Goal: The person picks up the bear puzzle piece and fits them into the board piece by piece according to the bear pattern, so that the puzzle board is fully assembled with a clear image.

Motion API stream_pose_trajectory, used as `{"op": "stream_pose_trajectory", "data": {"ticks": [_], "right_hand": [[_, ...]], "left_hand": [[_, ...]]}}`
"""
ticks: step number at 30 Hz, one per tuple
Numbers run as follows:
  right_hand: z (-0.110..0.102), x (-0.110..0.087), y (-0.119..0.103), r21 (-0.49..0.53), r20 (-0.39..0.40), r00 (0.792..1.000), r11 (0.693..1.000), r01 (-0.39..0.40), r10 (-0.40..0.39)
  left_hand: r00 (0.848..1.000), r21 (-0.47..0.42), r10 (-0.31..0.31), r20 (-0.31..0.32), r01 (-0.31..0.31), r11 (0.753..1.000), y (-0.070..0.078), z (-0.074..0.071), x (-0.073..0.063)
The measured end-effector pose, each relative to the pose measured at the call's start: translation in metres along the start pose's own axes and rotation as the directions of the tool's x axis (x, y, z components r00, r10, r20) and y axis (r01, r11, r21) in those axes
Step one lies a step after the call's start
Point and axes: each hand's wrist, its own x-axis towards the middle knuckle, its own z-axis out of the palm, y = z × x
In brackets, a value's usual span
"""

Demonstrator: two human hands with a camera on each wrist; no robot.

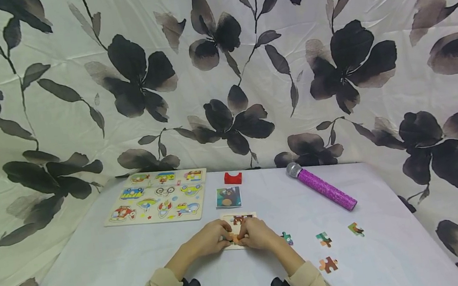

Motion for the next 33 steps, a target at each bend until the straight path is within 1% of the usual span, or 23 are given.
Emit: {"op": "stream_pose_trajectory", "data": {"ticks": [3, 4, 7, 9, 12, 17, 21, 24, 27, 31, 33], "right_hand": [[-0.001, -0.003, -0.005, -0.048, 0.024, 0.998, 0.997, -0.052, 0.053], [-0.001, -0.004, -0.007, -0.062, 0.033, 0.996, 0.995, -0.081, 0.083], [0.000, -0.006, -0.013, -0.093, 0.037, 0.988, 0.985, -0.144, 0.148], [0.001, -0.007, -0.016, -0.092, 0.036, 0.986, 0.983, -0.161, 0.165], [0.000, -0.008, -0.017, -0.087, 0.034, 0.985, 0.982, -0.167, 0.170], [0.000, -0.009, -0.017, -0.074, 0.032, 0.986, 0.984, -0.164, 0.166], [0.000, -0.009, -0.017, -0.074, 0.035, 0.986, 0.985, -0.158, 0.160], [0.000, -0.009, -0.017, -0.092, 0.032, 0.986, 0.983, -0.161, 0.164], [0.001, -0.009, -0.018, -0.152, 0.025, 0.986, 0.976, -0.158, 0.164], [0.000, -0.010, -0.020, -0.264, 0.016, 0.988, 0.954, -0.144, 0.154], [0.000, -0.011, -0.021, -0.296, 0.015, 0.988, 0.944, -0.143, 0.154]], "left_hand": [[0.998, -0.013, -0.048, 0.027, 0.048, 0.999, 0.002, 0.000, -0.001], [0.998, -0.013, -0.059, 0.032, 0.059, 0.998, 0.002, 0.000, -0.002], [0.998, -0.004, -0.054, 0.029, 0.054, 0.999, 0.004, 0.000, -0.005], [0.999, 0.008, -0.034, 0.015, 0.034, 0.999, 0.005, 0.001, -0.006], [1.000, 0.011, -0.008, -0.010, 0.008, 1.000, 0.006, 0.002, -0.006], [0.998, 0.019, 0.013, -0.054, -0.012, 1.000, 0.004, 0.005, -0.005], [0.998, 0.027, 0.021, -0.060, -0.020, 0.999, 0.001, 0.008, -0.006], [0.998, 0.041, 0.026, -0.053, -0.024, 0.999, 0.001, 0.008, -0.007], [0.998, 0.055, 0.032, -0.047, -0.029, 0.998, 0.002, 0.007, -0.006], [0.999, 0.074, 0.036, -0.037, -0.033, 0.997, 0.003, 0.006, -0.006], [0.999, 0.071, 0.033, -0.032, -0.031, 0.997, 0.003, 0.006, -0.005]]}}
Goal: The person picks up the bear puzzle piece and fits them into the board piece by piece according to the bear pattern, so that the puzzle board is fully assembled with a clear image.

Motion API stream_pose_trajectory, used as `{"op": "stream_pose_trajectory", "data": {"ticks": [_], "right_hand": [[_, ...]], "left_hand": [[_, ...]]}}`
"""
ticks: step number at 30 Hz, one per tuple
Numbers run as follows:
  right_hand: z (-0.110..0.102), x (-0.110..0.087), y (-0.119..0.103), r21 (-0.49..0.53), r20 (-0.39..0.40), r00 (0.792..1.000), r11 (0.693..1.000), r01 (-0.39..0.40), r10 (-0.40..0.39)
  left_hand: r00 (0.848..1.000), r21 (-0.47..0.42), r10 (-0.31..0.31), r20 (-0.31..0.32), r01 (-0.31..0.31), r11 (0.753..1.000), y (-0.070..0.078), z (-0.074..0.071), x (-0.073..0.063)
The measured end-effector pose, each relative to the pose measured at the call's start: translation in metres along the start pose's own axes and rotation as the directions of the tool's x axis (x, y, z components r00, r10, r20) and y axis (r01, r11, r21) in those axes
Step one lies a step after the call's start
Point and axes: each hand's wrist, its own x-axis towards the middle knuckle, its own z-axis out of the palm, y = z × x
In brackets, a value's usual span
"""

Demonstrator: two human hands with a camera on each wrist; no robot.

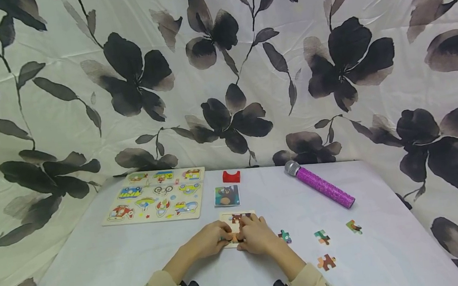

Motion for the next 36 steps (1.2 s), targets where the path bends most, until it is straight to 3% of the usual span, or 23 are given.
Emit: {"op": "stream_pose_trajectory", "data": {"ticks": [7, 15, 20, 26, 36], "right_hand": [[-0.001, 0.002, 0.001, 0.002, -0.004, 1.000, 1.000, -0.007, 0.007], [0.003, 0.014, 0.006, 0.124, -0.105, 0.994, 0.992, 0.009, 0.004], [0.007, 0.015, 0.011, 0.101, -0.127, 0.992, 0.995, 0.008, 0.005], [0.006, 0.013, 0.015, 0.102, -0.126, 0.992, 0.995, 0.006, 0.007], [0.005, 0.012, 0.011, 0.171, -0.070, 0.997, 0.985, -0.009, 0.021]], "left_hand": [[1.000, -0.028, -0.005, -0.009, 0.005, 1.000, -0.001, -0.002, 0.000], [0.999, -0.085, -0.041, -0.015, 0.040, 0.996, -0.001, -0.002, 0.001], [0.998, -0.082, -0.064, -0.011, 0.063, 0.995, 0.000, -0.001, 0.002], [0.998, -0.056, -0.056, -0.028, 0.055, 0.997, 0.001, -0.001, 0.002], [0.997, -0.127, -0.059, -0.047, 0.053, 0.991, -0.003, 0.000, 0.001]]}}
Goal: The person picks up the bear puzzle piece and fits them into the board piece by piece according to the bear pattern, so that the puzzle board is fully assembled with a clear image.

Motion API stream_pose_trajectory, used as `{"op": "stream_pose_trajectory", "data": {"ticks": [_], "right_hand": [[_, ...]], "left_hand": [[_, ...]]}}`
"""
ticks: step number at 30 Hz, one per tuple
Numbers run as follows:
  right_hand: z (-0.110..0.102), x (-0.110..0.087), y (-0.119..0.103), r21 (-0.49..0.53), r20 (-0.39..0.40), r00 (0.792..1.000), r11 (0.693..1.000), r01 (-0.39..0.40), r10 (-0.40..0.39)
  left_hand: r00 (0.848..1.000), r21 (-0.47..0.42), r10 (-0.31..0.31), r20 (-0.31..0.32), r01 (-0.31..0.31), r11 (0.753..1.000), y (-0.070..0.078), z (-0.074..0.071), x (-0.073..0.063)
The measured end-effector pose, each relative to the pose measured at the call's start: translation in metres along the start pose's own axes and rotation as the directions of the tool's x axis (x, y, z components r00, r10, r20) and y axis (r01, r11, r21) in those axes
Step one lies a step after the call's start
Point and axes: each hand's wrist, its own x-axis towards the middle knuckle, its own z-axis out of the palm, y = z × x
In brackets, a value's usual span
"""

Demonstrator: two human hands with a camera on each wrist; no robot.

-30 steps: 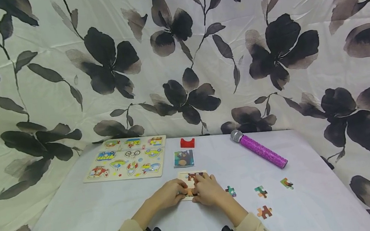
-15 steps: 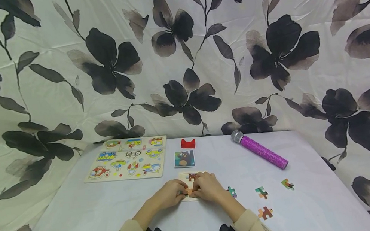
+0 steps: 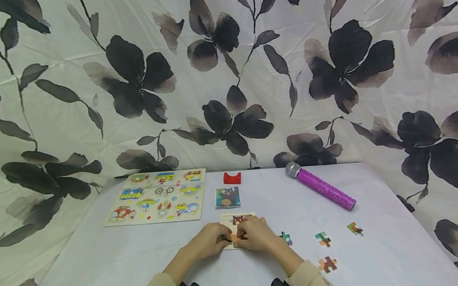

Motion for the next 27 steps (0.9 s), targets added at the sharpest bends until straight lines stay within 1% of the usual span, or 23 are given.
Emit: {"op": "stream_pose_trajectory", "data": {"ticks": [3, 6, 9, 15, 19, 24, 27], "right_hand": [[0.0019, 0.0022, -0.0008, 0.019, 0.001, 1.000, 1.000, 0.001, -0.001], [0.0028, 0.0036, -0.0002, 0.051, 0.006, 1.000, 0.998, 0.021, -0.021], [0.0028, 0.0038, 0.0010, 0.064, 0.003, 0.999, 0.997, 0.051, -0.051], [0.0037, 0.0034, 0.0032, 0.079, 0.011, 0.999, 0.996, 0.039, -0.040], [0.0036, 0.0041, 0.0040, 0.089, 0.003, 0.999, 0.995, 0.049, -0.050], [0.0029, 0.0049, 0.0055, 0.110, -0.025, 0.997, 0.991, 0.075, -0.073], [0.0034, 0.0056, 0.0067, 0.125, -0.033, 0.996, 0.989, 0.081, -0.078]], "left_hand": [[1.000, 0.011, -0.009, 0.001, 0.009, 1.000, 0.0002, -0.0009, 0.0001], [1.000, 0.022, -0.013, 0.002, 0.013, 1.000, 0.0009, -0.0015, -0.0004], [1.000, 0.018, 0.002, 0.002, -0.002, 1.000, 0.0010, -0.0009, -0.0011], [1.000, 0.009, 0.014, 0.021, -0.014, 1.000, -0.0026, 0.0032, -0.0031], [1.000, 0.001, 0.027, 0.009, -0.027, 1.000, -0.0035, 0.0023, -0.0035], [0.997, 0.071, 0.070, 0.019, -0.071, 0.995, -0.0011, 0.0008, -0.0016], [0.993, 0.152, 0.113, 0.038, -0.118, 0.981, 0.0015, 0.0002, 0.0005]]}}
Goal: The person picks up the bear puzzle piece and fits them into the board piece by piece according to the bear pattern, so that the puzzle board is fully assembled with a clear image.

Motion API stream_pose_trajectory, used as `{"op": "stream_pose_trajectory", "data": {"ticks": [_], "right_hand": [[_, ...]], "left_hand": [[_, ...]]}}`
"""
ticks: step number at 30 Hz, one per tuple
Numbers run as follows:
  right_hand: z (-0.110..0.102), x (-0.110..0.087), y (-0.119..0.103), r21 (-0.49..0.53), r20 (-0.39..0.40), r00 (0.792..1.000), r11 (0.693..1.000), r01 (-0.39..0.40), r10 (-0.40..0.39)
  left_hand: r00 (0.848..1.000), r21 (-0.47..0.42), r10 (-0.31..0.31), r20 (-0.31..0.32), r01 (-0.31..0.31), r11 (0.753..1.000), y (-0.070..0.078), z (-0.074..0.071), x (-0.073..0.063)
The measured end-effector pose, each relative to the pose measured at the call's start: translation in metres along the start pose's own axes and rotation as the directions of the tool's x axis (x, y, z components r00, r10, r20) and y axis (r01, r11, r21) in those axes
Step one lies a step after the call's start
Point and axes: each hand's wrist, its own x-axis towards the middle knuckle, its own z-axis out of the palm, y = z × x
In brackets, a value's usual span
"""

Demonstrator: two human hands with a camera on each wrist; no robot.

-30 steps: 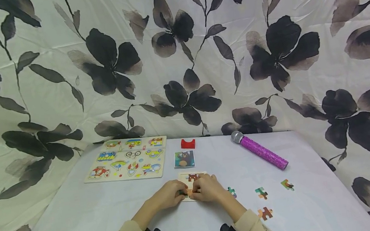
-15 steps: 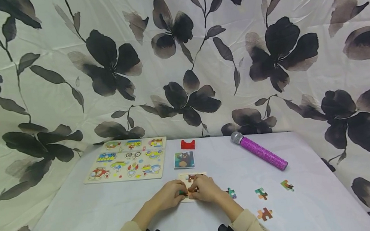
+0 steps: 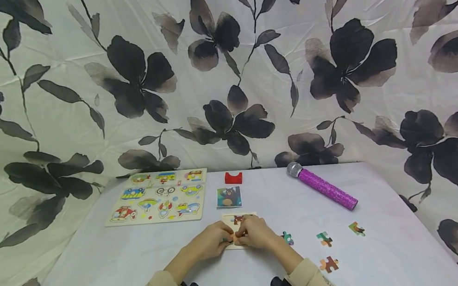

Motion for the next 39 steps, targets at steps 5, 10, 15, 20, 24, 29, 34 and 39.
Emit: {"op": "stream_pose_trajectory", "data": {"ticks": [5, 10, 15, 20, 24, 29, 34, 39], "right_hand": [[0.001, 0.001, 0.002, 0.011, -0.001, 1.000, 1.000, 0.004, -0.004], [0.002, 0.000, 0.002, 0.015, -0.004, 1.000, 1.000, 0.011, -0.011], [0.001, -0.001, 0.002, 0.013, -0.013, 1.000, 1.000, 0.011, -0.011], [0.002, -0.001, 0.001, 0.025, -0.006, 1.000, 1.000, -0.011, 0.011], [0.003, -0.001, 0.002, 0.033, 0.012, 1.000, 0.999, -0.022, 0.022], [0.001, -0.001, 0.001, 0.032, 0.017, 1.000, 0.999, -0.022, 0.022], [0.000, -0.003, 0.001, 0.024, 0.014, 1.000, 1.000, -0.006, 0.006], [0.000, -0.003, 0.001, 0.020, 0.014, 1.000, 1.000, -0.002, 0.001]], "left_hand": [[0.998, 0.107, 0.059, 0.035, -0.063, 0.992, 0.004, -0.003, 0.005], [0.997, 0.115, 0.036, 0.074, -0.045, 0.992, 0.003, -0.006, 0.007], [0.997, 0.084, 0.024, 0.073, -0.030, 0.996, 0.000, -0.009, 0.006], [0.997, 0.036, 0.008, 0.081, -0.011, 0.999, -0.002, -0.010, 0.004], [0.996, 0.037, 0.008, 0.091, -0.011, 0.999, -0.002, -0.011, 0.000], [0.997, 0.034, 0.015, 0.081, -0.018, 0.999, -0.003, -0.012, -0.003], [0.999, 0.013, 0.008, 0.051, -0.009, 1.000, -0.003, -0.007, -0.003], [0.998, -0.017, -0.012, 0.057, 0.013, 1.000, -0.002, -0.004, -0.001]]}}
